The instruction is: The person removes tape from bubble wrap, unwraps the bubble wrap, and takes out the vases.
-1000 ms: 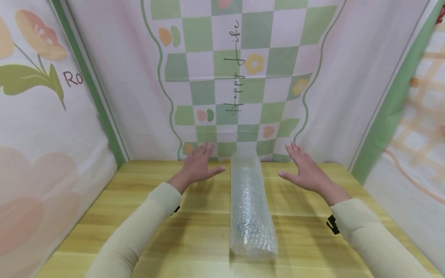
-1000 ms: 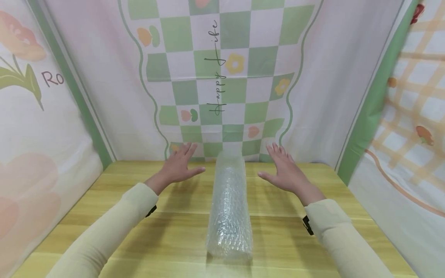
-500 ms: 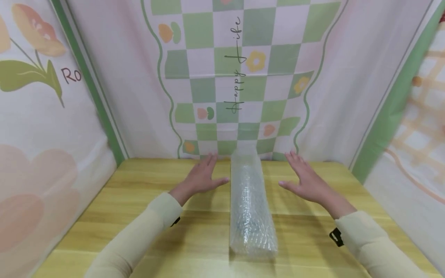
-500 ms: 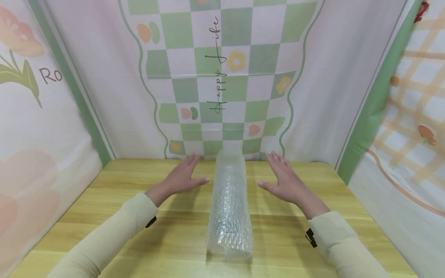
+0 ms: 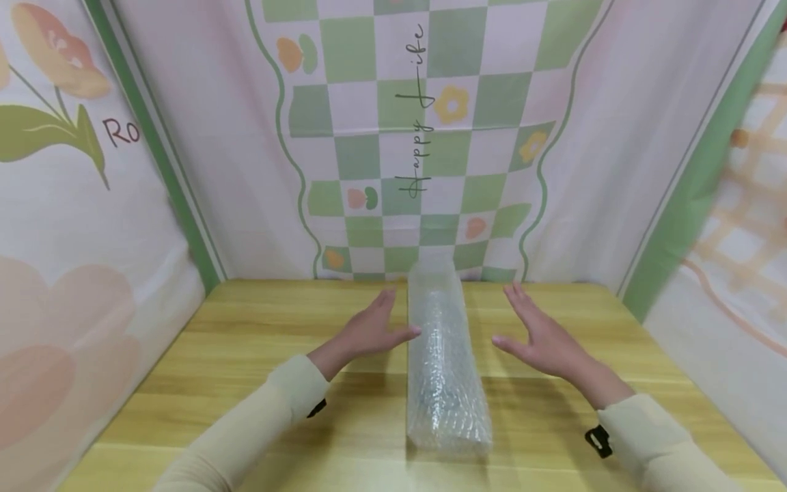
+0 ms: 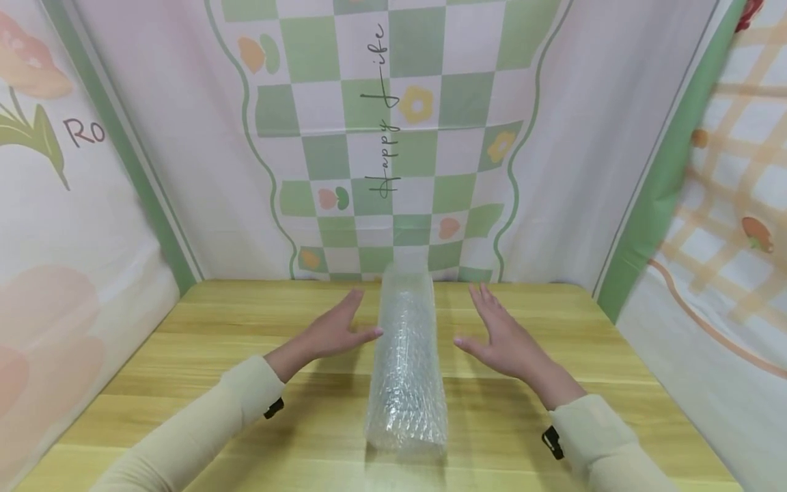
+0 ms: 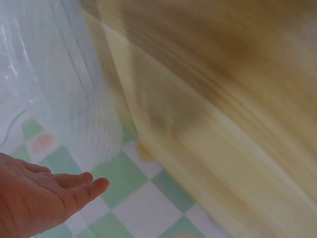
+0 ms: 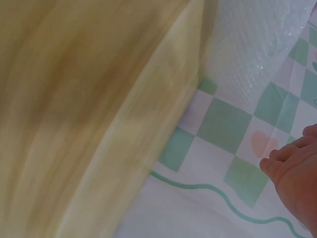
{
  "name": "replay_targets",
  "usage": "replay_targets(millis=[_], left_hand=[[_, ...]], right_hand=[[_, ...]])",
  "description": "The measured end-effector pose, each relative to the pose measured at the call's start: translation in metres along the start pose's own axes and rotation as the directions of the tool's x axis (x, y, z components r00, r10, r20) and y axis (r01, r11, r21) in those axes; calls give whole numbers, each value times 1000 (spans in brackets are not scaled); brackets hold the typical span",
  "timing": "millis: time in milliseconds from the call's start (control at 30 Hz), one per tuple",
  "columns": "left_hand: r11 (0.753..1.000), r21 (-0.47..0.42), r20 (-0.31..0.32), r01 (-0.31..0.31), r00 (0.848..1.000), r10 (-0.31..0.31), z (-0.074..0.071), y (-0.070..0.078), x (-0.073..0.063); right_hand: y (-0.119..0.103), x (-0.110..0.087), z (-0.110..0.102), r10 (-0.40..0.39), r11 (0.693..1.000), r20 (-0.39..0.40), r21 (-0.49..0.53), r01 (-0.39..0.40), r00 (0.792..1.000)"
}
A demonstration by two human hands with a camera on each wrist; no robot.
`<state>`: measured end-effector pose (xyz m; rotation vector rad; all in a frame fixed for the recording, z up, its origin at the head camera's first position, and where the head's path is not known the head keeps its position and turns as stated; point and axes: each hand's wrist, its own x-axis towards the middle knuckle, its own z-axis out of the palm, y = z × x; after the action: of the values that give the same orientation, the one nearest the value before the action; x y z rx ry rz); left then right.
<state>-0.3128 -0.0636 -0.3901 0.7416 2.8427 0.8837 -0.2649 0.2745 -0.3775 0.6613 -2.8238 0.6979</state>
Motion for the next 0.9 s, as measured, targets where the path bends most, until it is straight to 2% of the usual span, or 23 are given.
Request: replay_targets(millis=[200, 467, 600, 767, 900], left_hand=[[999, -40, 32, -5, 999, 7, 13, 8, -1], [991, -134, 30, -7, 999, 11, 26, 17, 1], [985, -174, 14, 24, 1000, -22, 34, 24, 4], [963, -255, 7, 82, 997, -83, 41, 35, 2], [948, -307, -3, 81, 996, -87, 45, 39, 1]], right_hand=[[-1, -8, 8, 12, 999, 1, 44, -12, 1000], [-1, -15, 19, 32, 994, -2, 105, -32, 999], [-1, -19, 26, 42, 990, -1, 134, -41, 999], [-5, -23, 35, 51, 984, -9, 173, -48, 999], [-9, -24, 40, 42, 979, -19, 202, -37, 999]])
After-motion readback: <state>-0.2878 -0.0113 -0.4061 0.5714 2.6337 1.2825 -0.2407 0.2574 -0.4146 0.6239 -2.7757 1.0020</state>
